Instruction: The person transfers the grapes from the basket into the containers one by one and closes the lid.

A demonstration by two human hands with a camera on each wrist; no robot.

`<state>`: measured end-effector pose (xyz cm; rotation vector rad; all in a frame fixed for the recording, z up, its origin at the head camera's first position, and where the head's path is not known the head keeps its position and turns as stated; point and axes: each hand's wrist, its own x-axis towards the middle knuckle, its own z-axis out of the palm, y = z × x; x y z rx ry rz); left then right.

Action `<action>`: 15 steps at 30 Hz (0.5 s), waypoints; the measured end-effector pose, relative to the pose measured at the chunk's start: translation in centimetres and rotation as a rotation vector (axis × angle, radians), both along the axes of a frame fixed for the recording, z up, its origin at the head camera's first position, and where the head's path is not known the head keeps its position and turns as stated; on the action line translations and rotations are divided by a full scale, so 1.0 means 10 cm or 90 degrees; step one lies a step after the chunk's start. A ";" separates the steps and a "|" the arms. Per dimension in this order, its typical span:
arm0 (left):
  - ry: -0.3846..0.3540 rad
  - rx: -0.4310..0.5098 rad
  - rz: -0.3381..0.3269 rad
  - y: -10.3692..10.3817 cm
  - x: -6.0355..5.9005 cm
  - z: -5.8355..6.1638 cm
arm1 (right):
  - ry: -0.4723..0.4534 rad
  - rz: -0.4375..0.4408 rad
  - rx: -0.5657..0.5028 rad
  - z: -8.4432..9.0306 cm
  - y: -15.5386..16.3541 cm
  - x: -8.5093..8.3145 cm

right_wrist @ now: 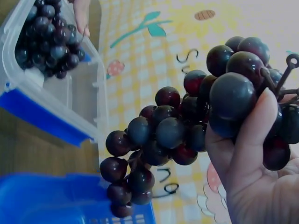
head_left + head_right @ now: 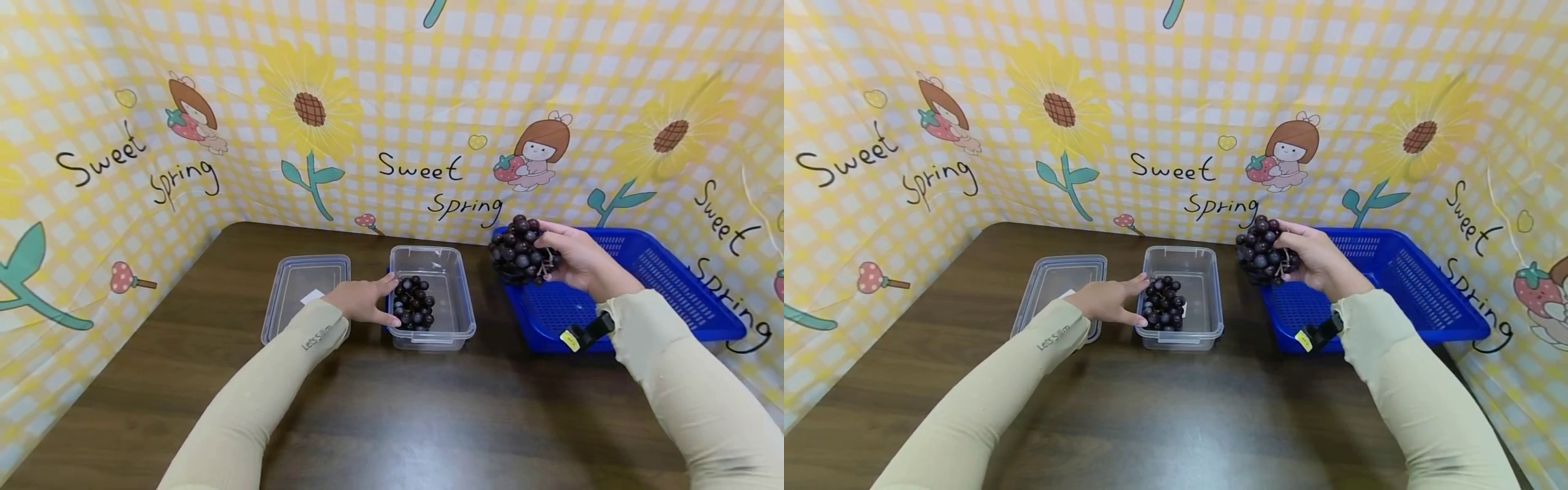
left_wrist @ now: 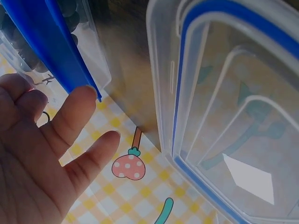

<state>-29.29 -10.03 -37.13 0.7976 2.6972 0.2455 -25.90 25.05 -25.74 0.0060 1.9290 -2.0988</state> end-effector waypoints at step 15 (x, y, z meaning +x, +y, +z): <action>-0.004 0.002 -0.005 0.01 -0.02 -0.01 | 0.002 0.059 0.054 -0.02 -0.37 0.04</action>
